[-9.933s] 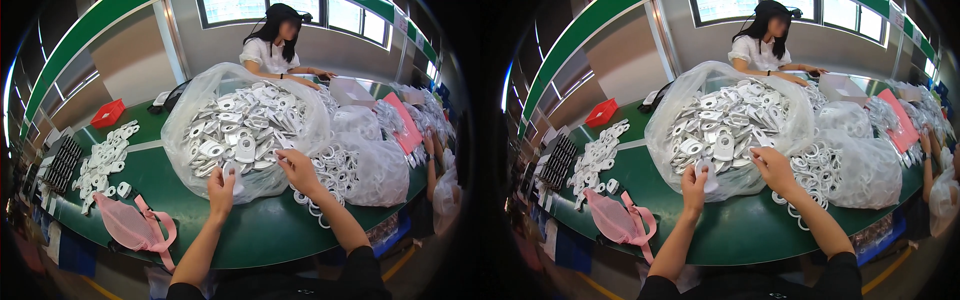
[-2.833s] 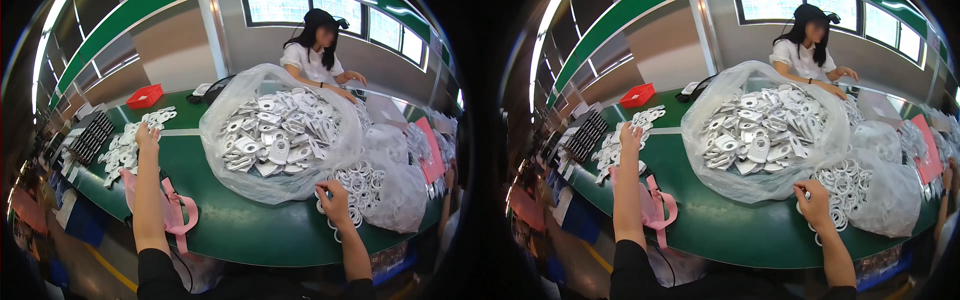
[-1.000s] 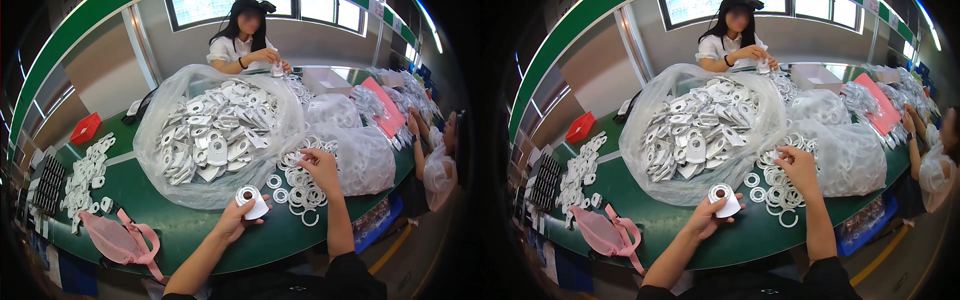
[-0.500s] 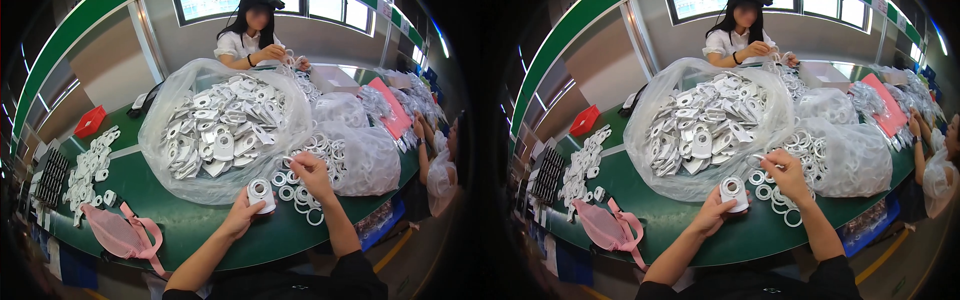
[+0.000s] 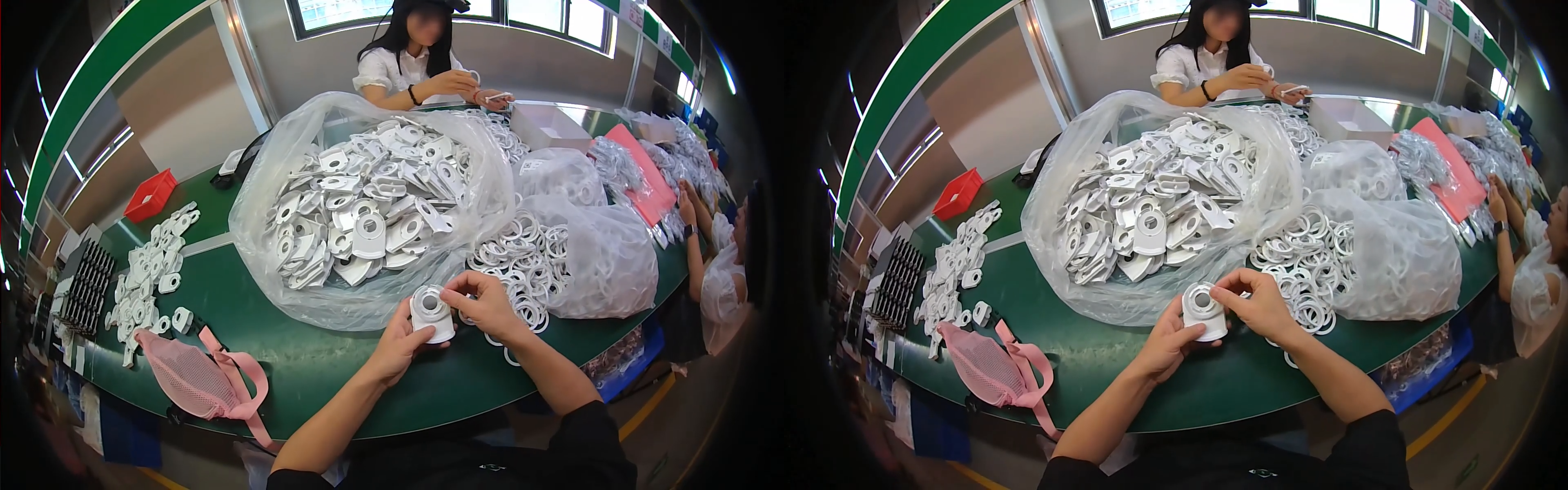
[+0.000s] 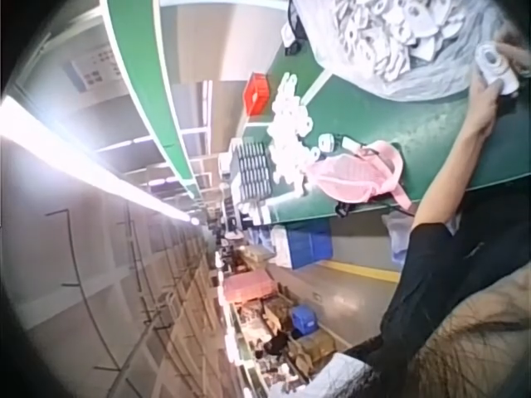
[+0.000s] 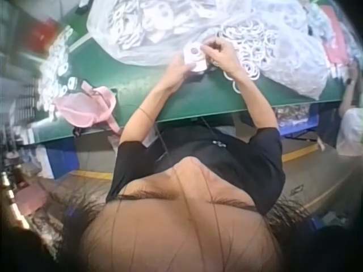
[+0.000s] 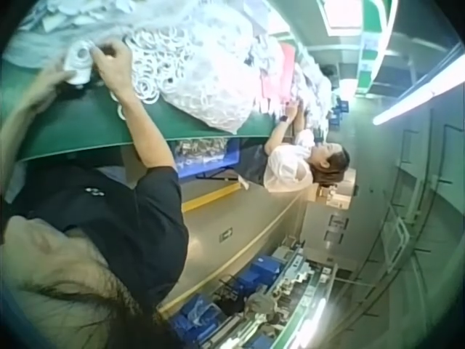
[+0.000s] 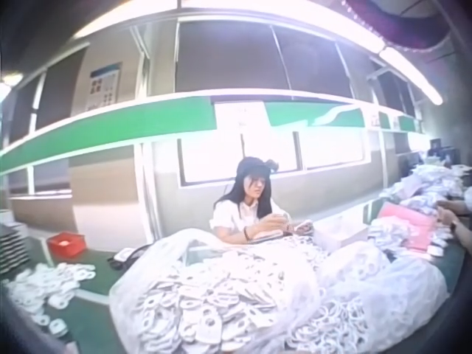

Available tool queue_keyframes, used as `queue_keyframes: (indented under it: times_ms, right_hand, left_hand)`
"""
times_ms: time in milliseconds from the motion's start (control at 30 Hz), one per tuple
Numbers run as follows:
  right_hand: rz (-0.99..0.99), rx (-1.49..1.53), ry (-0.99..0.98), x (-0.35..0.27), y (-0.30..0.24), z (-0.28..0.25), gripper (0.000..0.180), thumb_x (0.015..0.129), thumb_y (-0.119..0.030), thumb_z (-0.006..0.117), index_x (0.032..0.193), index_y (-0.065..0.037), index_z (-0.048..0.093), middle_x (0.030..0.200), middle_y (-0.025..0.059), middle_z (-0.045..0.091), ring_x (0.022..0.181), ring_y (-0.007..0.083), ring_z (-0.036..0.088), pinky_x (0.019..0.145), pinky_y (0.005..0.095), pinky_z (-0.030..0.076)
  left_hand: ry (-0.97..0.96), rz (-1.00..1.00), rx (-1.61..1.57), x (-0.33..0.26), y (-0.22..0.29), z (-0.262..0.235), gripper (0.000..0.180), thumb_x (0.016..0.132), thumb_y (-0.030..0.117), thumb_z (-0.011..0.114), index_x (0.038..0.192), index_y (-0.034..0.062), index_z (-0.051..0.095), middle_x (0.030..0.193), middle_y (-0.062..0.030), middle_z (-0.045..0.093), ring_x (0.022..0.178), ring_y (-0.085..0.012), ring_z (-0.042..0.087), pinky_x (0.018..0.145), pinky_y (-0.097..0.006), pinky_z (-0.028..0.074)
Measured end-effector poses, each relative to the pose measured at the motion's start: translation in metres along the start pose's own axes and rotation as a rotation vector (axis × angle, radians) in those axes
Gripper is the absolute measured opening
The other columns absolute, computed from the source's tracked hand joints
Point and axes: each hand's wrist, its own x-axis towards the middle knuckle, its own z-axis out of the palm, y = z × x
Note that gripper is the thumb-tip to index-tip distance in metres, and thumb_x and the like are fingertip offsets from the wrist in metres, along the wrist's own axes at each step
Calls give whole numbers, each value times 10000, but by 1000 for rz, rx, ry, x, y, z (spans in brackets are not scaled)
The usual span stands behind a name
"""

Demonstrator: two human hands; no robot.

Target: Assembling small plastic and metal components for light fixtures on a factory assembly line.

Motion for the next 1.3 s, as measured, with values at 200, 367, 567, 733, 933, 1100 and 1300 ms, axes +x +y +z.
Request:
queue_keyframes:
  times_ms: [200,367,567,733,933,1100,1300]
  right_hand:
    - [-113,-41,12,3,8,-2,176,805,-144,683,846,16,622,728,33,626,625,68,556,571,207,439]
    - [-11,-44,-52,2,0,-9,168,793,-139,689,829,13,628,720,31,629,633,58,552,568,200,438]
    - [10,-85,-69,-2,-5,-5,160,769,-98,714,858,-2,622,739,3,601,642,36,523,556,162,404]
    - [-189,4,63,-2,1,10,150,801,-95,680,905,0,627,795,6,590,697,34,510,597,161,404]
    - [-158,-150,-123,-1,7,-1,145,862,-129,610,905,6,639,756,-8,600,668,35,505,596,196,411]
    - [-139,-179,-226,-3,-1,-4,122,853,-116,608,865,3,632,738,5,606,649,56,514,591,218,413]
    - [-254,-488,-332,-5,1,-4,136,855,-133,593,817,-3,591,660,56,563,605,120,509,576,252,408]
  left_hand:
    - [-26,-22,39,-2,4,4,502,875,16,502,1329,46,289,1195,-131,520,1036,-250,589,785,-318,534]
    - [-26,-19,80,-1,1,2,455,919,85,479,1332,51,292,1163,-121,546,1014,-234,601,730,-294,532]
    - [29,42,197,0,-7,-1,404,930,106,466,1305,50,326,1069,-100,593,914,-193,631,604,-258,520]
    - [87,112,313,-2,-12,2,389,899,96,507,1265,45,384,1030,-84,600,833,-157,637,527,-218,493]
    - [97,52,685,-6,-3,9,362,879,110,551,1215,42,436,971,-73,615,757,-137,616,565,-237,483]
    - [219,330,926,-6,-7,7,221,902,220,519,976,13,507,731,-214,581,654,-390,572,587,-428,430]
    - [167,292,1026,-8,-3,3,243,923,211,450,837,-1,531,696,-215,566,638,-396,555,549,-417,407]
